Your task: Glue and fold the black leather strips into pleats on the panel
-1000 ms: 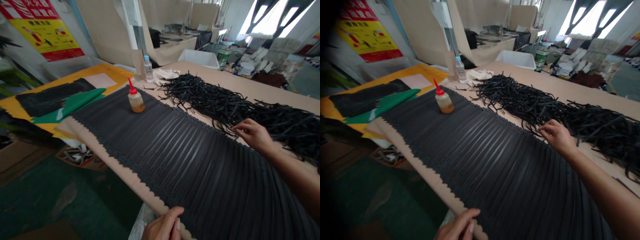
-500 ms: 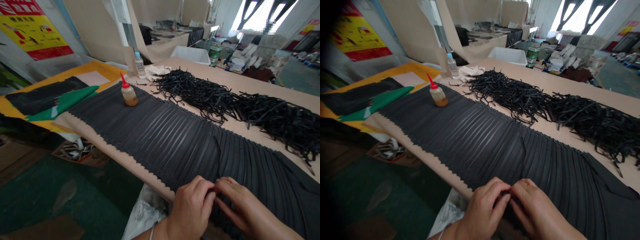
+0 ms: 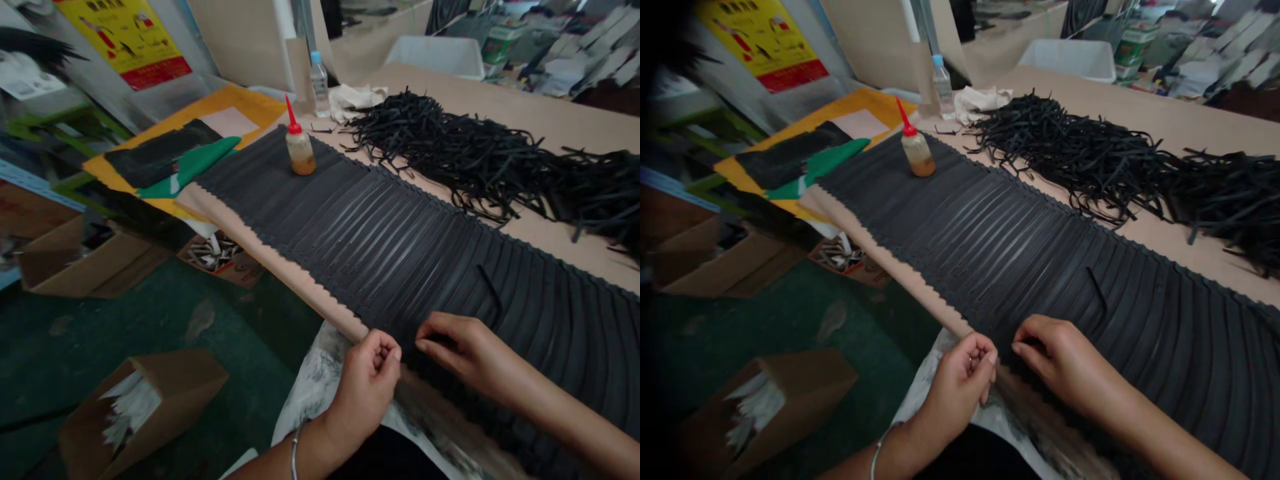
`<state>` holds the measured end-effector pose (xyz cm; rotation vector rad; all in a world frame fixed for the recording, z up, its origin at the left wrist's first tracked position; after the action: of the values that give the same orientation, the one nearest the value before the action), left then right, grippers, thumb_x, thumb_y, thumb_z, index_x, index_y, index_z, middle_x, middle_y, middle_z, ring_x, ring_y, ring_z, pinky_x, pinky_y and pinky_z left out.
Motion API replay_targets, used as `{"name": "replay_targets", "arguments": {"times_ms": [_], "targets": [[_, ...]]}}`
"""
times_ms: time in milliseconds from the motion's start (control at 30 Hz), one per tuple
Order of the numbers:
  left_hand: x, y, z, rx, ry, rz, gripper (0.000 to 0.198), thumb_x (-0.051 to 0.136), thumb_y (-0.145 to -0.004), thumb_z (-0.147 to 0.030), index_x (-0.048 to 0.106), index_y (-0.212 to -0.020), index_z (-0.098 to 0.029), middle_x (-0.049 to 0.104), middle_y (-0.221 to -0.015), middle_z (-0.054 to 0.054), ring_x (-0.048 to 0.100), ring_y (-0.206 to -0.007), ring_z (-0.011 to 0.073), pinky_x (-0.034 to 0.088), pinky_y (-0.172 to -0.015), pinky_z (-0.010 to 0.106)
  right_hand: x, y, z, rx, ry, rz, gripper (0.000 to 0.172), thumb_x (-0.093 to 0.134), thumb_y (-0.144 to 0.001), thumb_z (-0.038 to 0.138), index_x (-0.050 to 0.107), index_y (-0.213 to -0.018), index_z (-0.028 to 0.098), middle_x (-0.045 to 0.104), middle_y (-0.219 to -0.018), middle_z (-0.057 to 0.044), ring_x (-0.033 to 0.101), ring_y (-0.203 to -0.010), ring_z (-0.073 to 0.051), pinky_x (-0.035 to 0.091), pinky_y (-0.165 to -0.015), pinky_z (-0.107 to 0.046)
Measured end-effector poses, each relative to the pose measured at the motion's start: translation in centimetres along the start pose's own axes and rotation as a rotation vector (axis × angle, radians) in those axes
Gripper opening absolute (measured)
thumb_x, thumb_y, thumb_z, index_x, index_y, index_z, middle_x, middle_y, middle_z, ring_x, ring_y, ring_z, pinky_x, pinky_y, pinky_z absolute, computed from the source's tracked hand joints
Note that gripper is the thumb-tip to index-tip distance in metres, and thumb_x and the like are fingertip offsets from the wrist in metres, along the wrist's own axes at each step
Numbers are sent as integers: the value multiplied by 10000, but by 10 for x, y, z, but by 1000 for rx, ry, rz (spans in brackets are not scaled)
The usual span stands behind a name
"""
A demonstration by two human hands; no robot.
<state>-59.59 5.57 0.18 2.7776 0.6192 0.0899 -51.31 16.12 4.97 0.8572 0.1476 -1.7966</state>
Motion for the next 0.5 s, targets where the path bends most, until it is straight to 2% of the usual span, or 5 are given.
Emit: {"name": "replay_targets", "arguments": {"times_ms": [133, 267, 400, 500], "targets": [[-21, -14, 17, -91, 89, -47, 142, 487, -938, -316, 507, -874, -191, 504, -611, -62, 414, -409, 80, 304, -403, 201, 5, -43, 11, -35, 106, -9, 143, 556, -920, 271, 668, -870, 198, 674, -816, -21, 599, -731, -149, 416, -676, -261], [-47, -23, 19, -70, 60, -99, 150, 497, -955, -317, 556, -940, -179, 559, -670, -35, 478, -468, 87, 355, -452, 204, 6, -75, 22, -77, 338, -6, 125, 553, -901, 235, 669, -868, 202, 689, -841, -23, 614, -749, -163, 404, -683, -273], [-70, -19, 8, 54, -159, -163, 139, 512, -961, -245, 608, -1031, -173, 637, -763, 6, 599, -653, 127, 438, -589, 231, 0, -91, 24, -55, 482, -20, 130, 549, -903, 246, 668, -864, 209, 698, -859, -22, 636, -766, -175, 402, -682, -282], [-73, -13, -6, 181, -370, -178, 180, 496, -972, -191, 620, -1101, -175, 691, -857, 31, 662, -794, 163, 491, -704, 268, -4, -97, 25, -48, 537, -18, 150, 533, -912, 258, 671, -873, 213, 704, -861, -26, 645, -771, -182, 402, -676, -285]]}}
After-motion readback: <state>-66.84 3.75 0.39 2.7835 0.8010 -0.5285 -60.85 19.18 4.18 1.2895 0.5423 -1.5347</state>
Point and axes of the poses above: each hand's wrist, its own y-axis away from the middle knuckle, its own x-axis out of the palm, z = x × y, the point moved 10 cm from there along -y, towards the middle knuckle
